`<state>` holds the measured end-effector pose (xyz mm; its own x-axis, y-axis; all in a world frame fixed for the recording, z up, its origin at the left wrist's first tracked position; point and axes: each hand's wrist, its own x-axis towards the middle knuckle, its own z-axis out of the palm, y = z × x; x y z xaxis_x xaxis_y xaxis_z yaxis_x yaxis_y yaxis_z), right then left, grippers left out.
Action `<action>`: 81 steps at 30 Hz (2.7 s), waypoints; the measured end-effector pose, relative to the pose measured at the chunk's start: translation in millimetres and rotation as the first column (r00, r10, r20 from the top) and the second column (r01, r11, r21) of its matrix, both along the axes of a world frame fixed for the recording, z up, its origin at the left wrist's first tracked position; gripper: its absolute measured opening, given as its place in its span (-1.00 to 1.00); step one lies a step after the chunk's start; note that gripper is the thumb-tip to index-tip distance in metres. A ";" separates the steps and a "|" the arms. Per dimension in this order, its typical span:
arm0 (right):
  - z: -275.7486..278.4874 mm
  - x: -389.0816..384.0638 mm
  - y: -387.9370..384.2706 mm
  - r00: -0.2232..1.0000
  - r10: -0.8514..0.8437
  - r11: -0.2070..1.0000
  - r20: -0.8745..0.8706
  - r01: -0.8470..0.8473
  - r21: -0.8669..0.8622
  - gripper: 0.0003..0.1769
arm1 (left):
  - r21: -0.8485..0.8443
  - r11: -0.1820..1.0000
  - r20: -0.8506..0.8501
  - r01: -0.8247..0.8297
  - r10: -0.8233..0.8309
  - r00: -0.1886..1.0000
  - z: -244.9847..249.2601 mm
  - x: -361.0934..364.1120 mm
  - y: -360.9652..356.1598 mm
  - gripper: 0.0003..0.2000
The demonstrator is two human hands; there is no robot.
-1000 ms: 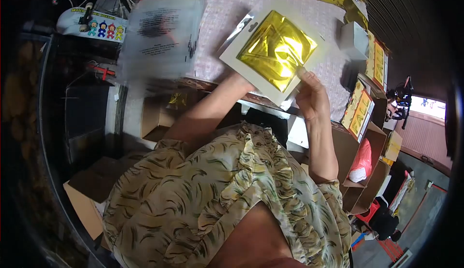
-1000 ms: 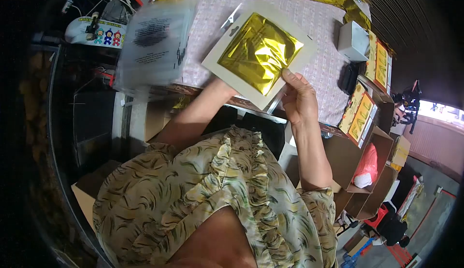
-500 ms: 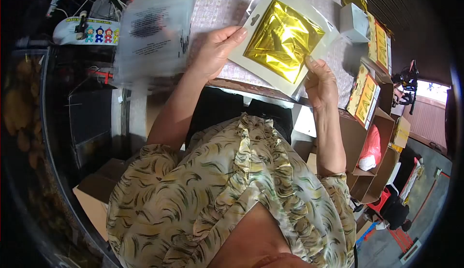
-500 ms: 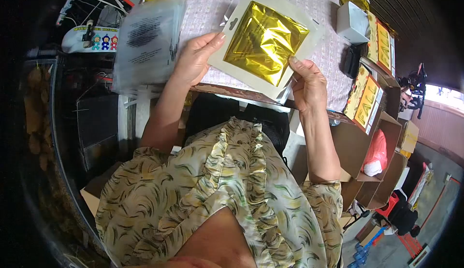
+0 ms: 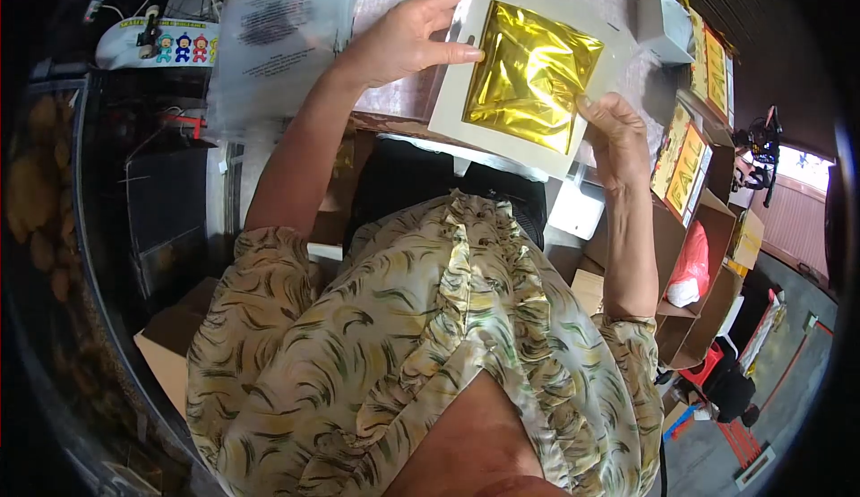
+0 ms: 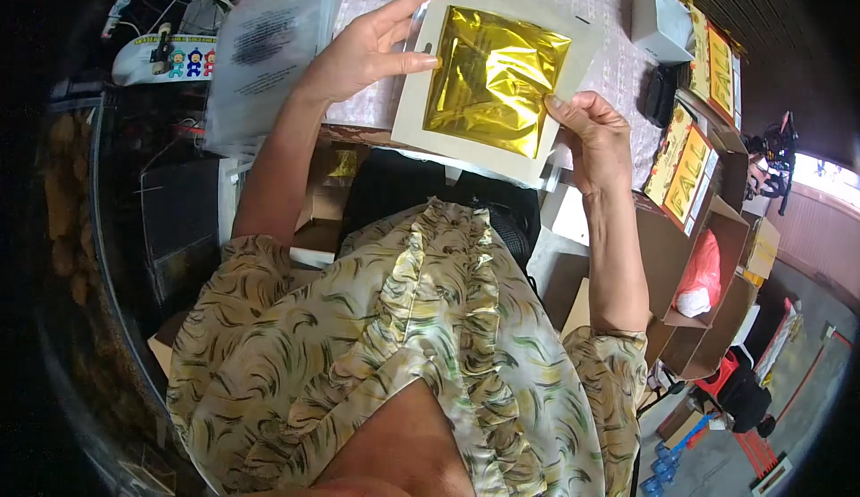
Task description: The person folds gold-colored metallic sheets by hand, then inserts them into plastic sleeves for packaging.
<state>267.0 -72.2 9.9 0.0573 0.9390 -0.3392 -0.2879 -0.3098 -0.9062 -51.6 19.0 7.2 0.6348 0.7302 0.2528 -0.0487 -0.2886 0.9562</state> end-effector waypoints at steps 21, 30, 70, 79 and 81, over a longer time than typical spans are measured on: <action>-23.6 24.7 -6.0 0.993 0.078 0.993 -0.088 -0.085 -0.082 -0.88 | -0.169 0.982 -0.051 0.078 -0.088 0.995 -8.3 -10.0 -15.5 0.04; -17.5 19.7 -0.9 0.998 -0.052 0.997 -0.026 0.050 -0.054 -0.89 | -0.277 0.926 -0.015 -0.255 0.261 0.965 -27.8 0.4 -29.0 -0.15; -20.2 0.0 -1.0 0.995 0.089 0.993 0.052 -0.085 -0.085 -0.88 | -0.671 0.726 0.052 -0.152 0.251 0.967 -34.0 -0.6 -37.8 -0.57; -19.6 5.7 2.5 0.998 -0.039 0.995 -0.041 0.035 -0.091 -0.85 | -0.169 0.958 0.158 -0.230 0.257 0.953 -37.2 1.0 -44.6 -0.30; -12.7 -2.5 2.3 0.997 -0.062 0.994 -0.039 0.058 -0.093 -0.86 | -0.147 0.966 0.101 -0.214 0.230 0.968 -32.6 -0.6 -44.5 -0.29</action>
